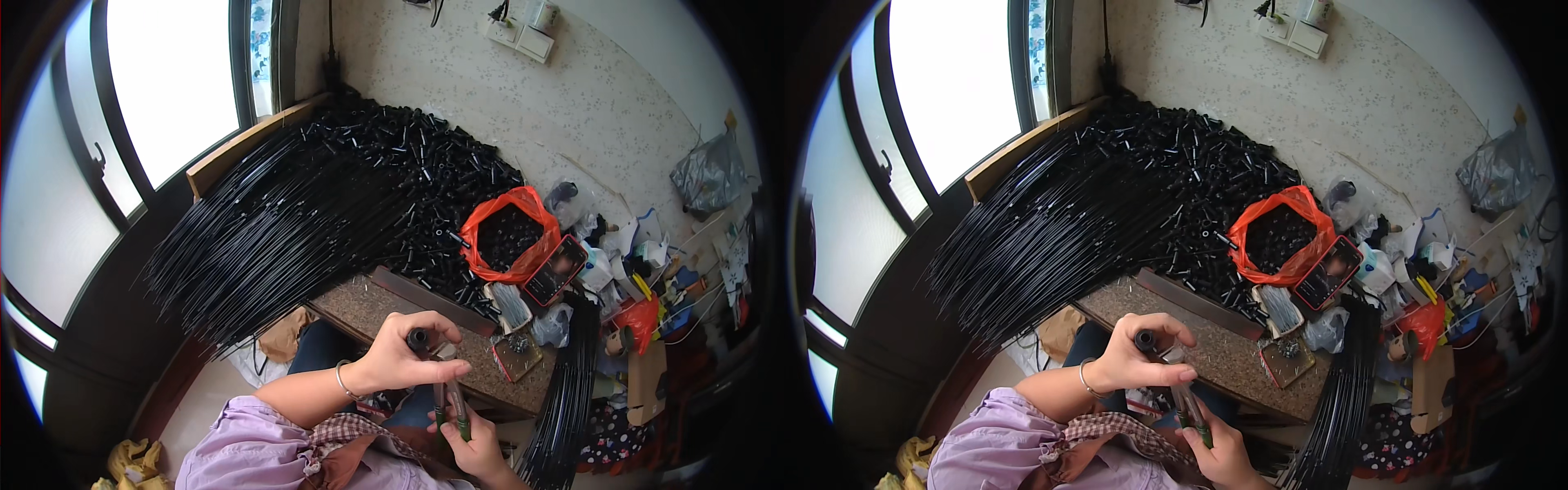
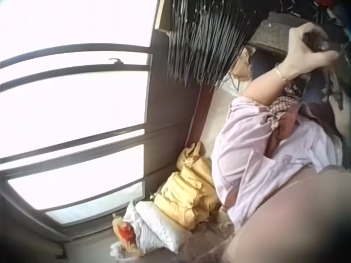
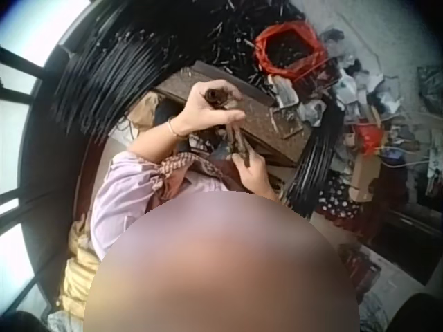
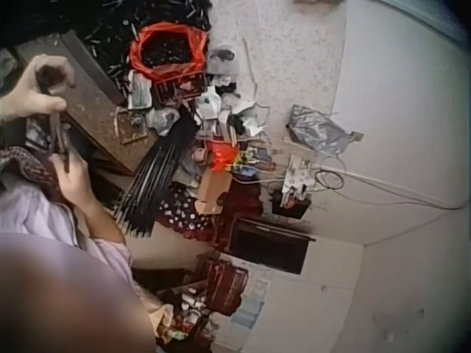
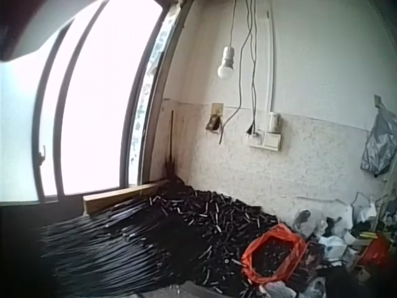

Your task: Assembling plastic tips onto umbrella ribs using pliers.

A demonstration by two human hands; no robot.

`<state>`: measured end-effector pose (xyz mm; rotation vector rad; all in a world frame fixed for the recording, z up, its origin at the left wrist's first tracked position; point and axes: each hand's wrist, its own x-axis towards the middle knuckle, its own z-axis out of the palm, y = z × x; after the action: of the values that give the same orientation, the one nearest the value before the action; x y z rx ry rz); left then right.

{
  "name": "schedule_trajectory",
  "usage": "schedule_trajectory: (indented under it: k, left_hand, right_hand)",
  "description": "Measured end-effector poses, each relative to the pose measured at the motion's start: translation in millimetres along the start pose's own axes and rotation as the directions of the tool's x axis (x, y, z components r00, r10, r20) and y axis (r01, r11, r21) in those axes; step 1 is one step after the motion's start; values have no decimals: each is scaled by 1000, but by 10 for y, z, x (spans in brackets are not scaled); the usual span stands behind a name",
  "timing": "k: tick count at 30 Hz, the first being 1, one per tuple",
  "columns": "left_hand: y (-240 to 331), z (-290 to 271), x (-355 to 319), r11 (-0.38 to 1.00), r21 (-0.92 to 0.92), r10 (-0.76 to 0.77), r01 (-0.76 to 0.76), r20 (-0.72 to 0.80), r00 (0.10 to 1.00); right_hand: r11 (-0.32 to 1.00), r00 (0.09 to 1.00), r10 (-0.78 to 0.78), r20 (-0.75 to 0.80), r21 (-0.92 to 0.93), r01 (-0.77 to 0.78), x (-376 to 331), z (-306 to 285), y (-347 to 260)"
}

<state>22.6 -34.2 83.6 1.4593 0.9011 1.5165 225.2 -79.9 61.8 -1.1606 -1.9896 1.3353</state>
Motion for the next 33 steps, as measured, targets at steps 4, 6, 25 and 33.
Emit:
schedule_trajectory:
  k: [4,6,25,33]
  left_hand:
    - [-107,1,-23,993,-104,56,-57,-7,998]
    - [-145,44,-77,989,-128,75,-78,-25,997]
    - [-5,-64,-146,997,-22,-65,68,91,994]
    - [-32,-126,-250,991,-133,-27,29,14,1000]
  right_hand:
    - [987,992,-106,-73,-126,96,38,106,17]
    - [990,992,-125,-34,-76,122,0,169,124]
    - [838,929,-30,-370,-516,-179,524,-311,1002]
    - [550,911,-128,-393,-792,-265,672,-234,1434]
